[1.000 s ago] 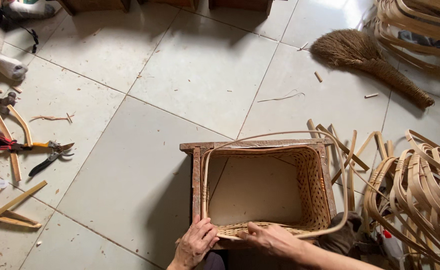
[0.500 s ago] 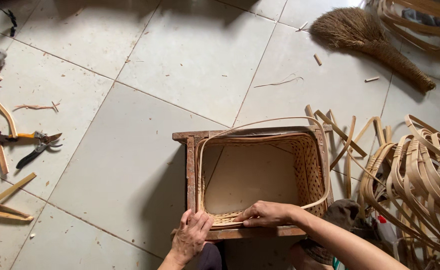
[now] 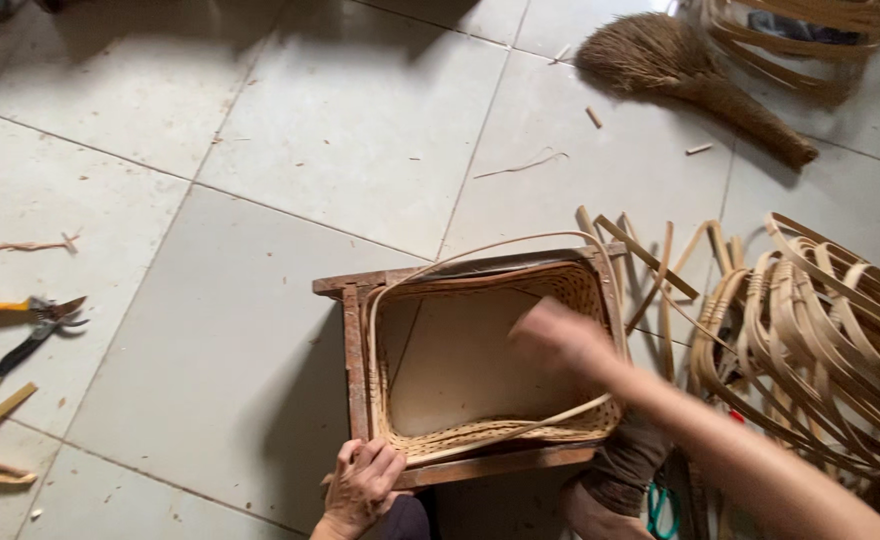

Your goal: The person sits on the floor fitting a woven bamboo basket body into a wooden frame, pressing and shaping the rim, then laying curved bamboo strips across the basket and tapping them into place with a hammer. Piles of bamboo strips and finished baskets surround the work area.

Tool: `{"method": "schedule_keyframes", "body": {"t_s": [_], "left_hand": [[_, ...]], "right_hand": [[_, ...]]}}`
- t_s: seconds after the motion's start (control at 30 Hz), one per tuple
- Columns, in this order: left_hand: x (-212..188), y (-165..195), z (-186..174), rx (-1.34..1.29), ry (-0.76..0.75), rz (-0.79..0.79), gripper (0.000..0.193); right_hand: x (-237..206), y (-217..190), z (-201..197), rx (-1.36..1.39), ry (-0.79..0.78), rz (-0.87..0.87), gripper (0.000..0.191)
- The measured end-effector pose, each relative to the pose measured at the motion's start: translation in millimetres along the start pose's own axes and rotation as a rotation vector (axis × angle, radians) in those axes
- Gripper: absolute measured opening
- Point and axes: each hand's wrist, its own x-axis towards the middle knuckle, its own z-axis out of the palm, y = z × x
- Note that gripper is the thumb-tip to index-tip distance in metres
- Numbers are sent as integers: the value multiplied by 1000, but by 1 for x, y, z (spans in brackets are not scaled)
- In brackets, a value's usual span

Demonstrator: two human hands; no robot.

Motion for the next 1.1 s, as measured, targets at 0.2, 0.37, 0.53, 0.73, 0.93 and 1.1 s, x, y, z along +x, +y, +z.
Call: {"method": "schedule_keyframes", "body": {"t_s": [0.2, 0.37, 0.53, 0.73, 0.93, 1.1], "left_hand": [[-11, -3, 18, -55, -42, -14, 47], [-17, -4, 26, 15, 18, 11, 49], [-22, 1, 29, 27, -34, -40, 56], [-17, 5, 22, -2, -96, -65, 63], [-10, 7, 7, -13, -48, -45, 60], [0, 10, -3, -13, -53, -43, 58]], "right_hand": [[-6, 8, -106, -529, 370, 102, 33], [14, 12, -84, -449, 374, 9, 28], [34, 9, -70, -497, 427, -91, 21], [36, 34, -59, -673, 445, -151, 13], [33, 63, -48, -818, 465, -151, 10], [19, 53, -52, -759, 357, 118, 22]]}}
